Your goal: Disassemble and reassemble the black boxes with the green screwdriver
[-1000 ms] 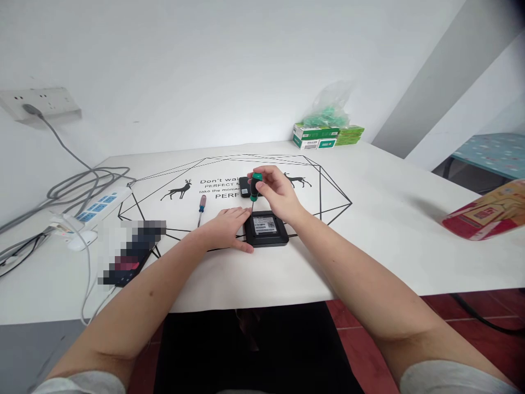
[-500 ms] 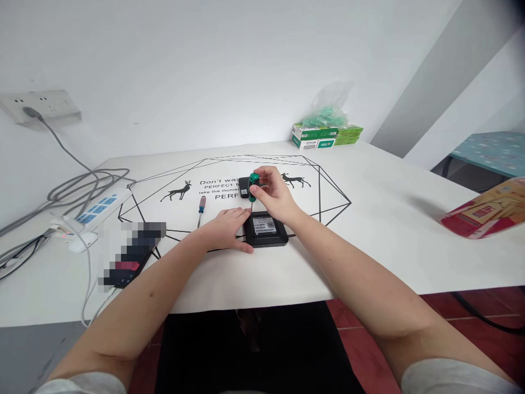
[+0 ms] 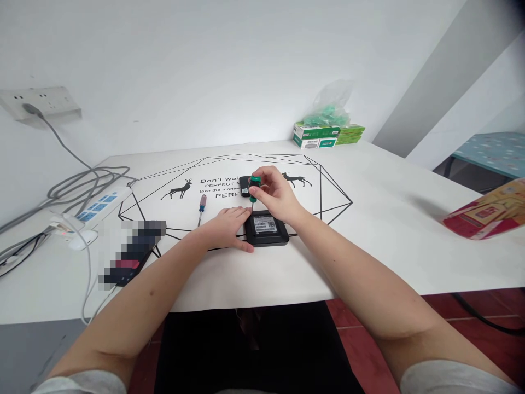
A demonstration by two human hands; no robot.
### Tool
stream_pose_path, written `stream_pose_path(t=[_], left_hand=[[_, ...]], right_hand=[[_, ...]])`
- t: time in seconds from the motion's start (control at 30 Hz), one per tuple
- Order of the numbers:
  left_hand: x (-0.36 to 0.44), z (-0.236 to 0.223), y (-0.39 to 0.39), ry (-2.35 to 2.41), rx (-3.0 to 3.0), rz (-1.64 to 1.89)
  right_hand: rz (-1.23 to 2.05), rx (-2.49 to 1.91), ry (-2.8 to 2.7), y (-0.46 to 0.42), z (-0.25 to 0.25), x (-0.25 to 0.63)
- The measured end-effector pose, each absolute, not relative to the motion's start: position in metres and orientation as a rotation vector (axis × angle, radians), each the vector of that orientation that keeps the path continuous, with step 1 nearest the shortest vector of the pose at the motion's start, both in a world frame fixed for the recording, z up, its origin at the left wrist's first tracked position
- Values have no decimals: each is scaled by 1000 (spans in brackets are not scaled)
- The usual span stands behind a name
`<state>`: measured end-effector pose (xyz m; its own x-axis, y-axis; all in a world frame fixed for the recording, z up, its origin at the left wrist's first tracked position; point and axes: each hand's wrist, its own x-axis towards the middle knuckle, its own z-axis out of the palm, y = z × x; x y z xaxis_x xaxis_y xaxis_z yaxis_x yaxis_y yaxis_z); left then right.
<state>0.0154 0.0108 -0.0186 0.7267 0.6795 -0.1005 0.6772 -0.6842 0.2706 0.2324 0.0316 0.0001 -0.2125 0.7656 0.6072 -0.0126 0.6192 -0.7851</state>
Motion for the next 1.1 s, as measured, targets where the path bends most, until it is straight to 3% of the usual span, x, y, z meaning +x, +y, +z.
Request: stream_pose_path(t=[0.5,0.77,1.1], left_hand=[[15,-19,11,1075,2635,-9],[15,-19,11,1073,2642,-4],[16,-16,9,1086,2624,-14]], right_hand=[[753,-698,-1683,34,-6,232],[904,-564,-1603,33,-3,232],[782,-677,-1618,34,-3,230]])
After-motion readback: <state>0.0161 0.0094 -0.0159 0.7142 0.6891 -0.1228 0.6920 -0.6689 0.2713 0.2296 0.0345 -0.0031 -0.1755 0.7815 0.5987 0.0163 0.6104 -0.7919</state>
